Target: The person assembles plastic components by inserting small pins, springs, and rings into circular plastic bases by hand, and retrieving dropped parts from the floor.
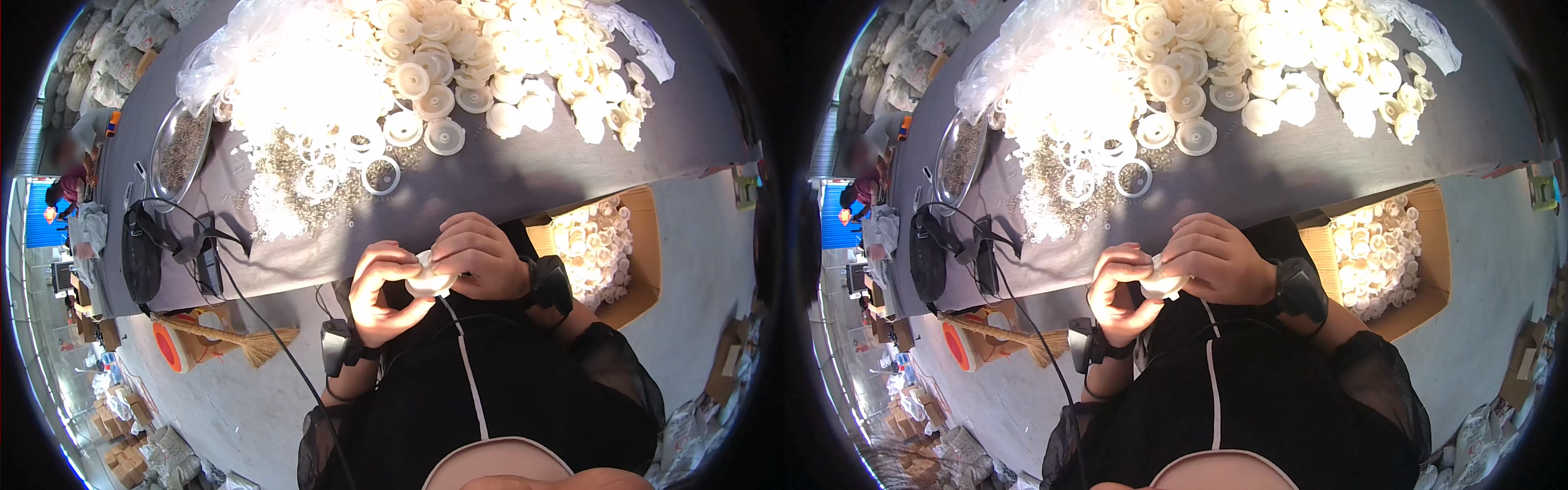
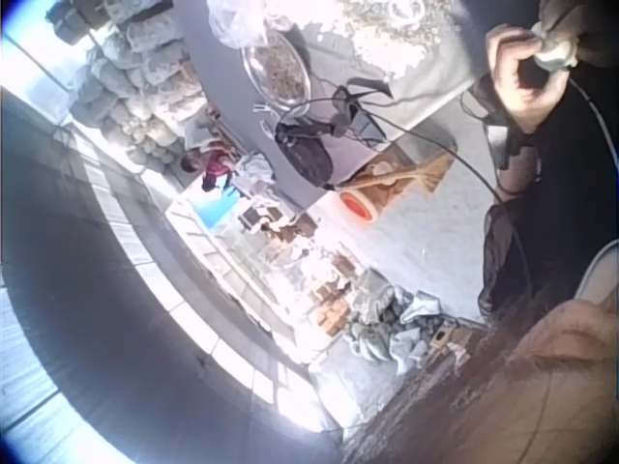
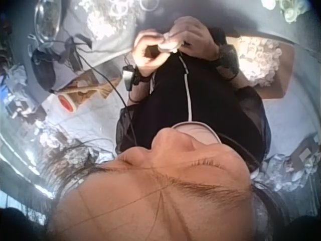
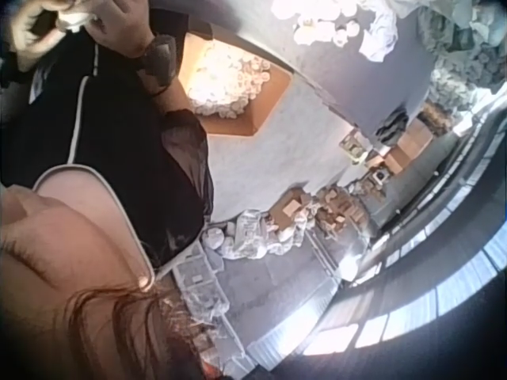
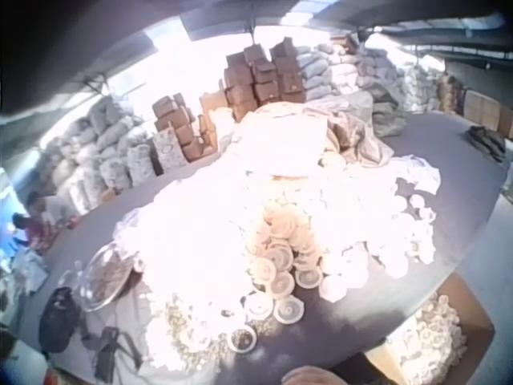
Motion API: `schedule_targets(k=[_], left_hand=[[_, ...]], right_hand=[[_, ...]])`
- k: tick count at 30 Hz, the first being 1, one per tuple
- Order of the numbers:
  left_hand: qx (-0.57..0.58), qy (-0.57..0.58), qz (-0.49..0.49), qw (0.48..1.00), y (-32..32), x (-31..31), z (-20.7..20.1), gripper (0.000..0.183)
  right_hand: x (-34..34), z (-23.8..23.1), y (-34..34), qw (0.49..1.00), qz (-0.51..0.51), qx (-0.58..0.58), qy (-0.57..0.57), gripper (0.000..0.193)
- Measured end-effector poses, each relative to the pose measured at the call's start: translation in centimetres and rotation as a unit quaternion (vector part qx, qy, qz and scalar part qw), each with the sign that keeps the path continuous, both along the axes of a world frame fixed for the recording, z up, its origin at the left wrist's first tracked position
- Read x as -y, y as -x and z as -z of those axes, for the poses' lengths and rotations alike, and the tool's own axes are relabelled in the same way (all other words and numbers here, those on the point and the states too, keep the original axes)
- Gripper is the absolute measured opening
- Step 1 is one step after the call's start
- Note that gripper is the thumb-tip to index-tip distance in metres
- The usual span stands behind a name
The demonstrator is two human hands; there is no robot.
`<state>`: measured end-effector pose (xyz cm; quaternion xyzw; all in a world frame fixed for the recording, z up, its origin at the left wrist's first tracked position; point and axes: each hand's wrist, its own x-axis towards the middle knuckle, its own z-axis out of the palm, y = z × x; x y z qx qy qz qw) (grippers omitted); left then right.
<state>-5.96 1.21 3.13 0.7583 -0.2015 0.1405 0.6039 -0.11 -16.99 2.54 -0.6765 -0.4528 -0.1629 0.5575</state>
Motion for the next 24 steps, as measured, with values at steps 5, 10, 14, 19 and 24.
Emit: schedule_targets(k=[5, 10, 14, 19, 24], left_hand=[[0.022, -0.024, -0.008, 0.999, -0.1, 0.2, 0.3, 0.044], [-0.082, 0.07, 0.018, 0.994, -0.1, 1.7, 1.4, 0.053], [-0.105, 0.002, -0.033, 0.994, -0.5, 2.9, 1.3, 0.061], [-0.066, -0.104, -0.06, 0.991, -2.0, 2.9, 1.5, 0.031], [-0.043, -0.155, -0.051, 0.986, -2.2, 2.6, 2.7, 0.025]], right_hand=[[0.1, 0.1, 0.0, 0.999, 0.009, 0.046, 0.008, 0.027], [0.7, 1.3, 0.0, 1.0, 0.019, -0.014, 0.012, 0.033], [3.8, 1.5, -1.5, 0.965, 0.255, 0.008, 0.067, 0.037], [8.4, 3.3, -3.7, 0.841, 0.465, -0.027, 0.275, 0.041], [7.7, 3.1, -3.0, 0.882, 0.392, -0.007, 0.261, 0.057]])
